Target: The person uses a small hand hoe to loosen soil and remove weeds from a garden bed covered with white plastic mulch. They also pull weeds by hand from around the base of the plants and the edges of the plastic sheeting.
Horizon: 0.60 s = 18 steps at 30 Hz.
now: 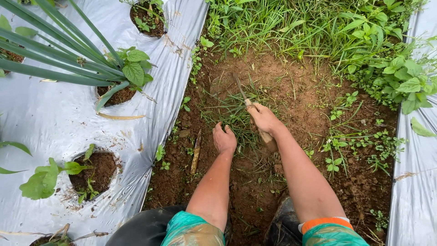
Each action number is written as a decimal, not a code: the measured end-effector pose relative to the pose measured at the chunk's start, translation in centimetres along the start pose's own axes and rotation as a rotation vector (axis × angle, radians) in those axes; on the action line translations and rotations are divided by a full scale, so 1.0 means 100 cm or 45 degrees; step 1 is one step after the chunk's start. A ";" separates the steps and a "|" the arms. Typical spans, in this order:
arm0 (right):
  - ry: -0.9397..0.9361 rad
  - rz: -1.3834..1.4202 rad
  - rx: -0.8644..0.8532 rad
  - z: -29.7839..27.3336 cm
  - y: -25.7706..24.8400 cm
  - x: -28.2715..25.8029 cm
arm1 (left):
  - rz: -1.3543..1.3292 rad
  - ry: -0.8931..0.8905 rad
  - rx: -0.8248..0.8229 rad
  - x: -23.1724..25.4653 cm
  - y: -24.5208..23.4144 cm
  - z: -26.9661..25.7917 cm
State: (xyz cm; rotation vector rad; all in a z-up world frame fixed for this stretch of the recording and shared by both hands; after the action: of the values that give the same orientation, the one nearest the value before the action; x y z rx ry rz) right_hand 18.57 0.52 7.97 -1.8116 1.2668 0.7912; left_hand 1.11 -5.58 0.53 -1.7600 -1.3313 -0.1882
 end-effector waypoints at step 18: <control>0.060 0.303 0.195 -0.012 0.023 -0.040 | -0.038 -0.028 -0.034 -0.005 0.005 0.007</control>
State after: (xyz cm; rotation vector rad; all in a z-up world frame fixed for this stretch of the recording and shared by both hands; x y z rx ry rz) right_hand 15.22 0.94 11.36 -1.5850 1.5506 0.7597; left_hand 1.06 -5.43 -0.45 -1.7696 -1.3774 -0.2042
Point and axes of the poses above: each hand's wrist, its own z-axis towards the middle knuckle, its own y-axis out of the palm, x = y × z, the point moved 2 cm from there along z, towards the middle knuckle, and after that the axes turned 5 degrees about -y, right-handed, at the moved point
